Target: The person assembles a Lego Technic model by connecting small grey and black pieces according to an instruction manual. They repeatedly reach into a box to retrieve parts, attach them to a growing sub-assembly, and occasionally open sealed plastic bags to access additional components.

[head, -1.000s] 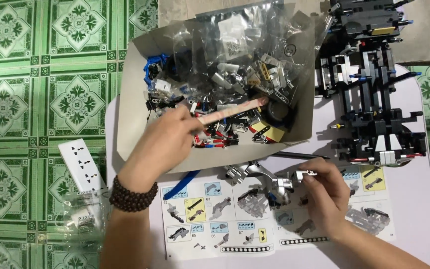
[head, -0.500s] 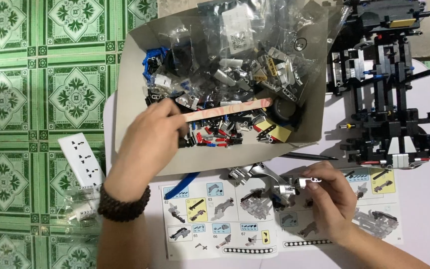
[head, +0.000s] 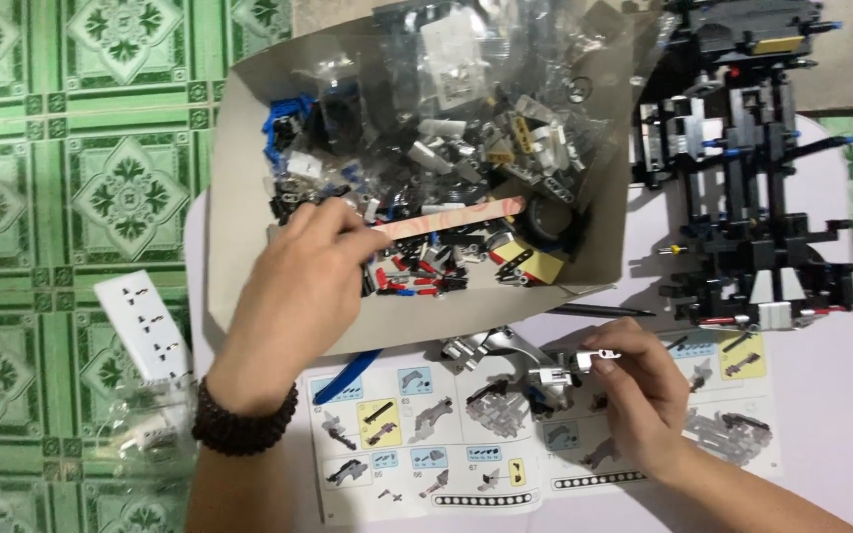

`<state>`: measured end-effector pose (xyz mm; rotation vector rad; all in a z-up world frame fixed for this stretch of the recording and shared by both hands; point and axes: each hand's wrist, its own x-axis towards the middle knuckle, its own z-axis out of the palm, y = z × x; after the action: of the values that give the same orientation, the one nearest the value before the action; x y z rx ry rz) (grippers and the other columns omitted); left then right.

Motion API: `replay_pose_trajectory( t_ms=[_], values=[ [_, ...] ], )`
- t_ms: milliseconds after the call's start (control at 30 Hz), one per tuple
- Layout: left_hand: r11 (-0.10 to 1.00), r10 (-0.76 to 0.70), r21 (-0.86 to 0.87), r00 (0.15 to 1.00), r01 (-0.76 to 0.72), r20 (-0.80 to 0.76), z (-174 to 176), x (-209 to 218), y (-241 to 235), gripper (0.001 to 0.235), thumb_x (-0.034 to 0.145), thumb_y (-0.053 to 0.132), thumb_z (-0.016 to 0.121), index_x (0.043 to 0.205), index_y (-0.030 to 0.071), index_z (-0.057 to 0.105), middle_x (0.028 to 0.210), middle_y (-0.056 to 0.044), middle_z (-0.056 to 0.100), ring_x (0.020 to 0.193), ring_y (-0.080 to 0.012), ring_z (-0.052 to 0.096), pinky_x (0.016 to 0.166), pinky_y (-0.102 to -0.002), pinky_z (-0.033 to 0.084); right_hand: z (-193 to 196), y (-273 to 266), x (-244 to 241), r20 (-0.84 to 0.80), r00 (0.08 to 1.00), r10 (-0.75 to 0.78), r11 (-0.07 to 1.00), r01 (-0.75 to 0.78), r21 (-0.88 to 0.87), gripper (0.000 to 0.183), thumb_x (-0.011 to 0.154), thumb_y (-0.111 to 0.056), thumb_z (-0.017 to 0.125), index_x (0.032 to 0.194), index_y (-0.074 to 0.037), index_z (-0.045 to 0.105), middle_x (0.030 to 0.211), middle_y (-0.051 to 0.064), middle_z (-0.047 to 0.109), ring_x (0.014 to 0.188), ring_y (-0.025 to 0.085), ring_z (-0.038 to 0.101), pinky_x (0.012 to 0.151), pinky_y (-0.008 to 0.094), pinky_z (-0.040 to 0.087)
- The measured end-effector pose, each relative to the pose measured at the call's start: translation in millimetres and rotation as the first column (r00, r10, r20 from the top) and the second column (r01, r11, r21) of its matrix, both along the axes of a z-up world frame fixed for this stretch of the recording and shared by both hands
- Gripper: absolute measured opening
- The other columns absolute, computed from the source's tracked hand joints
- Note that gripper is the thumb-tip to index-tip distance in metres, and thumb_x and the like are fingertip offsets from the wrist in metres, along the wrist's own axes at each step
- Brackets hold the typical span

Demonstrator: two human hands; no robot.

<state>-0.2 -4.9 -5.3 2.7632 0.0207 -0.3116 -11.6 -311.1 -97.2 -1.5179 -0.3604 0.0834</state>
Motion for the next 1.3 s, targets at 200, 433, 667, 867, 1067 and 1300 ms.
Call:
replay_pose_trajectory(
  t_ms=[200,433,667,867,1067,1300],
  values=[
    [0.976,-0.209,0.105,0.954,0.19,0.217,-17.7,7.3,-20.2,0.043,0.088,0.008,0.052,0.13,0.01,0.051,0.116,-0.011,0.055,0.105,-0.0289,0.05,0.083,-0.043,0.04,2.7,-0.1,1.7,-0.012,0.999,0.047,0.999,-0.047,0.024,0.013,0.091,-0.005,0.049,0.101,-0.003,0.057,0.091,0.008,0.06,0.085,0.017,0.054,0.078,0.027,0.046],
    [0.986,-0.158,0.076,0.982,0.15,0.107,-12.6,4.0,-6.6,0.028,0.085,0.01,0.059,0.113,0.009,0.059,0.095,-0.005,0.059,0.085,-0.0213,0.055,0.078,-0.038,0.045,3.8,-0.2,4.0,-0.027,0.998,0.061,0.998,-0.061,0.005,0.013,0.09,-0.006,0.048,0.098,-0.002,0.058,0.087,0.008,0.06,0.083,0.019,0.054,0.076,0.029,0.045],
    [0.974,-0.095,0.216,0.986,0.064,0.136,-8.5,-10.5,0.8,0.045,0.075,-0.008,0.055,0.119,0.005,0.058,0.107,-0.013,0.054,0.097,-0.0289,0.053,0.067,-0.043,0.051,7.3,-0.1,5.1,-0.065,0.995,0.072,0.997,-0.074,-0.021,0.013,0.09,-0.008,0.049,0.098,-0.002,0.058,0.086,0.008,0.059,0.08,0.018,0.052,0.072,0.027,0.042],
    [0.965,-0.154,0.229,0.984,0.131,0.087,-16.0,-25.8,-3.9,0.041,0.079,0.0,0.058,0.12,0.009,0.059,0.106,-0.011,0.059,0.092,-0.0242,0.057,0.074,-0.041,0.053,7.9,-0.1,5.6,-0.062,0.995,0.08,0.996,-0.082,-0.033,0.013,0.091,-0.009,0.049,0.098,-0.003,0.059,0.085,0.007,0.059,0.078,0.016,0.051,0.069,0.026,0.043],
    [0.98,-0.139,0.088,0.933,0.178,-0.332,-5.5,-26.9,-1.9,0.053,0.079,0.008,0.057,0.129,0.022,0.05,0.123,-0.003,0.055,0.113,-0.0224,0.05,0.1,-0.043,0.038,8.9,0.3,6.4,-0.061,0.994,0.087,0.995,-0.09,-0.036,0.014,0.09,-0.007,0.049,0.098,-0.003,0.059,0.086,0.008,0.061,0.081,0.018,0.054,0.072,0.028,0.044],
    [0.949,-0.2,0.263,0.977,0.173,0.08,13.3,31.8,-14.8,0.065,0.068,0.005,0.061,0.131,0.014,0.046,0.138,-0.019,0.04,0.127,-0.0367,0.038,0.097,-0.056,0.036,6.3,0.8,6.7,-0.059,0.994,0.095,0.995,-0.096,-0.006,0.014,0.09,-0.005,0.049,0.099,-0.003,0.059,0.085,0.006,0.059,0.078,0.015,0.05,0.069,0.025,0.042]
  ],
)
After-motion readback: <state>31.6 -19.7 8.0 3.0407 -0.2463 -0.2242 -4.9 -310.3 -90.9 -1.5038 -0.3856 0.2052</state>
